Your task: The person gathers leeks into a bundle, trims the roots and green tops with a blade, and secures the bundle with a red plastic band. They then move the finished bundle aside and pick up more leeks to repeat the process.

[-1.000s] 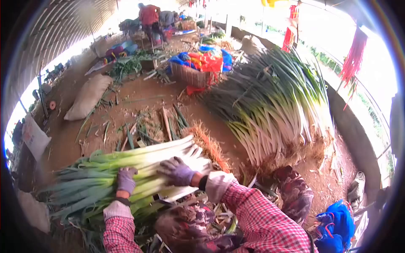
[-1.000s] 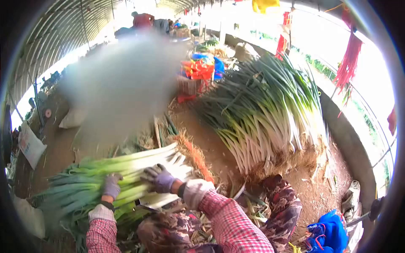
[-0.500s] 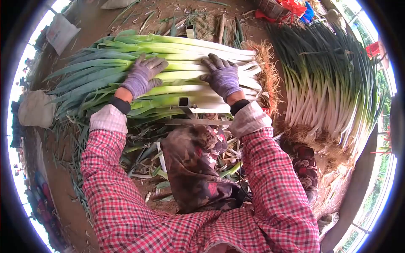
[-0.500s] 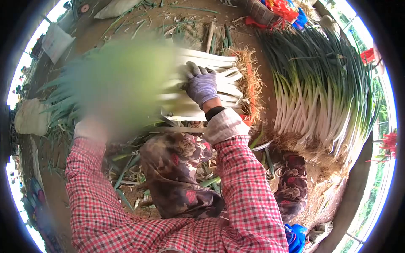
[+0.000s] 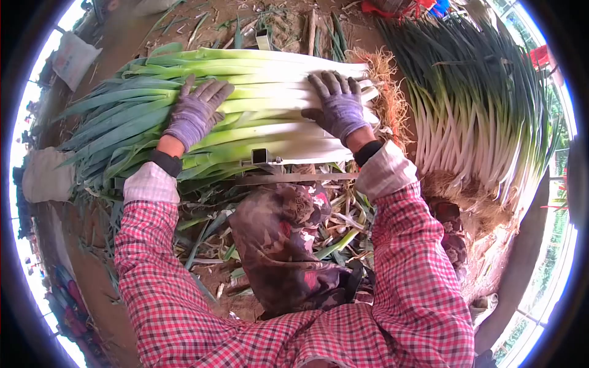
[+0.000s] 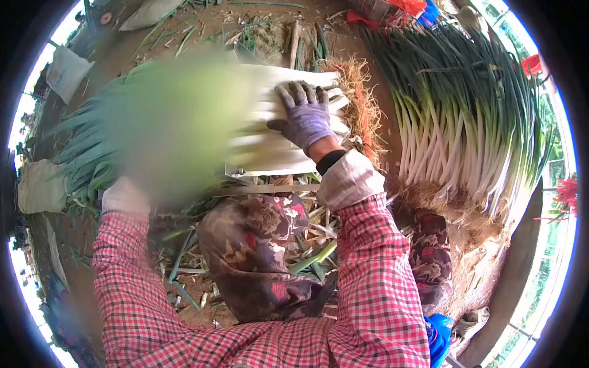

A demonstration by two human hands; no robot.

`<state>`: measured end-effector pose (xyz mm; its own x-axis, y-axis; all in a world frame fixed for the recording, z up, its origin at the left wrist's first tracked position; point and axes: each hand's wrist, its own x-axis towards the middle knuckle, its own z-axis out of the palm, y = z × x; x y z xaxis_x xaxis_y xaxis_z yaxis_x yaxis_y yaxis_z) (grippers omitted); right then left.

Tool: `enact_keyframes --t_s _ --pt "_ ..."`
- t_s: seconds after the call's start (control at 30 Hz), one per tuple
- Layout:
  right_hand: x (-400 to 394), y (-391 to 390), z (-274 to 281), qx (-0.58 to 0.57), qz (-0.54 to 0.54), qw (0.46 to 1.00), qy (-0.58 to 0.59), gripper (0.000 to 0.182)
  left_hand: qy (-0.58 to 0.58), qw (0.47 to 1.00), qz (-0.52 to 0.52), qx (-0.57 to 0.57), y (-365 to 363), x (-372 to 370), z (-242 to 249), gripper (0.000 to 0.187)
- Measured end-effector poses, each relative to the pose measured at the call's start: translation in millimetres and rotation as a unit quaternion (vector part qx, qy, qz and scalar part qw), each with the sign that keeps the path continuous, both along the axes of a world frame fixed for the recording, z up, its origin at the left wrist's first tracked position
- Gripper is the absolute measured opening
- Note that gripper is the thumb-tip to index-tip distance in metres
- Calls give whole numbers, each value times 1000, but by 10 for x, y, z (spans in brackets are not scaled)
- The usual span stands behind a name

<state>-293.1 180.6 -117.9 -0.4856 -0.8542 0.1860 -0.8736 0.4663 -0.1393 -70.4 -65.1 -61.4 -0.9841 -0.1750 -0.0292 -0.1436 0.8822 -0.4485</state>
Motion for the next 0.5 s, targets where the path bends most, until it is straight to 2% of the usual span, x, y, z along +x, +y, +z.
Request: enact_keyframes --t_s 0.13,0.3,0.37,0.43,0.47,0.5 --pt "-21 1 -110 -30 -6 1000 4 82 24 999 -19 16 37 30 36 64" --pt "-33 0 -65 -21 9 1000 7 77 12 988 16 153 -68 -73 53 58" --pt "46 -89 25 -73 88 993 4 67 8 986 17 165 -115 -107 23 57" --pt "270 -333 223 -70 254 964 19 53 7 985 28 171 -141 -133 8 54" --pt "374 -558 263 31 265 963 36 46 6 985 32 168 -149 -132 -15 54" --pt "533 -688 377 100 285 943 139 45 4 986 35 165 -156 -138 -27 53"
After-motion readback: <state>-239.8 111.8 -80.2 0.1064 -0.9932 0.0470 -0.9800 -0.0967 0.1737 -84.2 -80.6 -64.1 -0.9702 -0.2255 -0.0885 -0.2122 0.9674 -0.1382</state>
